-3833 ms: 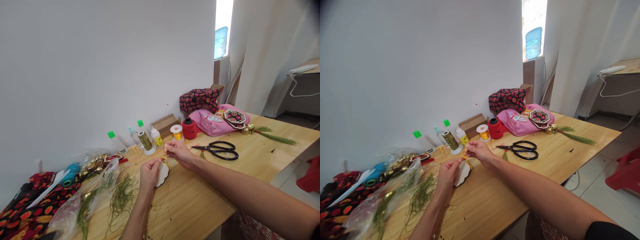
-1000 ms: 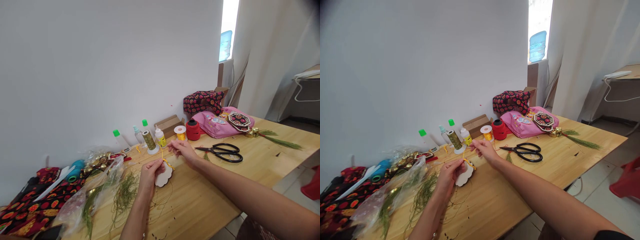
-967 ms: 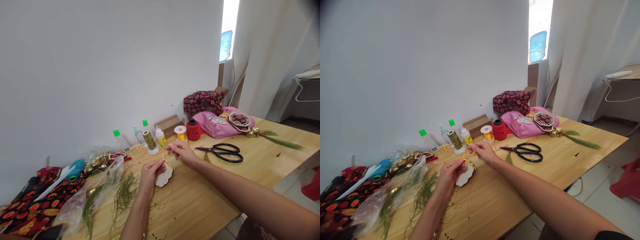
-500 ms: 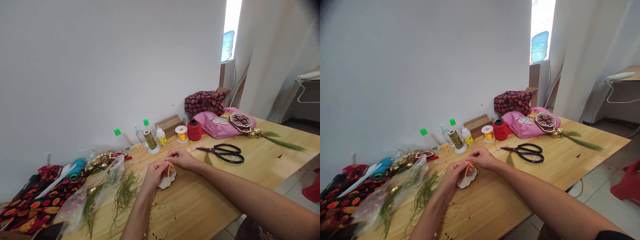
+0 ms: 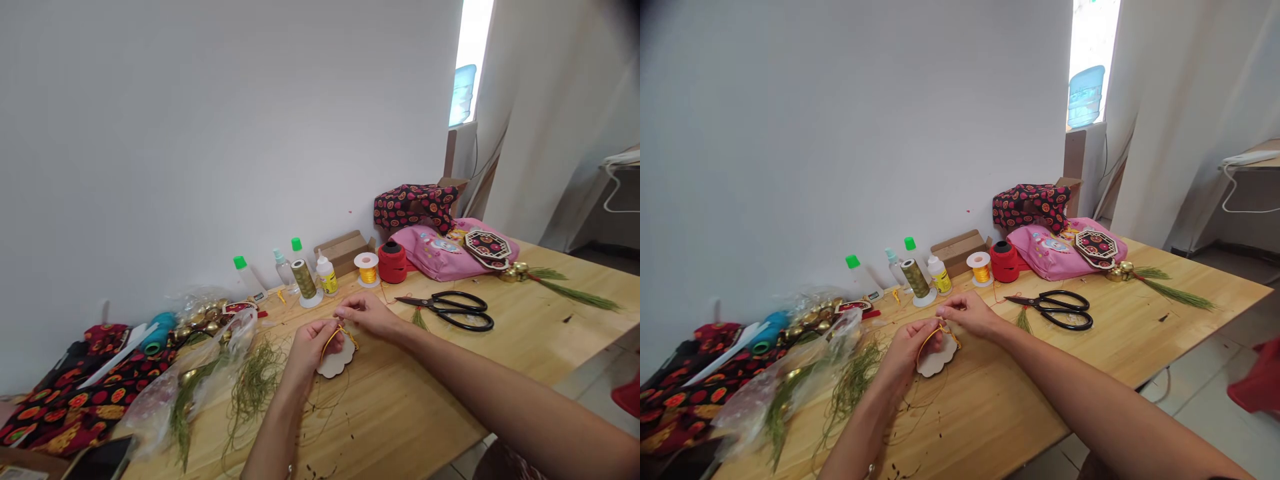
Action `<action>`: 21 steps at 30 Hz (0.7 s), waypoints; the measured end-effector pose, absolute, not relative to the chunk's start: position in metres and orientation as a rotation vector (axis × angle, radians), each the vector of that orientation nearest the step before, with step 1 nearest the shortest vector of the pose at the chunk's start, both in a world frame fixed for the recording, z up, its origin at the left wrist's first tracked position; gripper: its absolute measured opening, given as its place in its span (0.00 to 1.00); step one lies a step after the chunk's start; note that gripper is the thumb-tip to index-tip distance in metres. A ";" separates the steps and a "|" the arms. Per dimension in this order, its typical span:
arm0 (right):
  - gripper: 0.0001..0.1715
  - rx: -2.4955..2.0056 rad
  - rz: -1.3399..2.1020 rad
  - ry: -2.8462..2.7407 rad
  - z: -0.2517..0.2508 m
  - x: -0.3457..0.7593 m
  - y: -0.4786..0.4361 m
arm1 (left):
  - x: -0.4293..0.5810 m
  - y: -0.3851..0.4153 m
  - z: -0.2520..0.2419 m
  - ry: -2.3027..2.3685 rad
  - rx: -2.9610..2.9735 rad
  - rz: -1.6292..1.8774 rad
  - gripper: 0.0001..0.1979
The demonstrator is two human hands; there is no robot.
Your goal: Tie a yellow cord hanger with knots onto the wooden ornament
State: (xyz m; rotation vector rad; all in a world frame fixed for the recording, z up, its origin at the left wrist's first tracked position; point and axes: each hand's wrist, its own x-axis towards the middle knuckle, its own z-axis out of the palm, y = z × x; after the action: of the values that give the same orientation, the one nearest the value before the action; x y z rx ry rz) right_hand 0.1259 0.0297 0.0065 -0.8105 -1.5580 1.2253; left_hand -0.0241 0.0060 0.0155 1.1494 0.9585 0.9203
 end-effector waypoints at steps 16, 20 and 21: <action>0.20 -0.727 1.241 -1.709 0.001 0.120 0.028 | -0.043 0.008 0.017 0.834 0.937 0.966 0.13; 0.20 -0.674 1.384 -1.570 -0.004 0.113 0.030 | -0.045 0.007 0.018 0.884 0.968 0.967 0.12; 0.21 -0.641 1.437 -1.518 -0.006 0.111 0.030 | -0.046 0.007 0.018 0.897 0.983 0.961 0.13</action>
State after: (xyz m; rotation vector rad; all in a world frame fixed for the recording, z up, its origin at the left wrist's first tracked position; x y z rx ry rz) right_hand 0.1112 0.0304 -0.0061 -0.6412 -1.5175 1.4372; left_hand -0.0456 0.0071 0.0179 0.9829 0.8970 0.9613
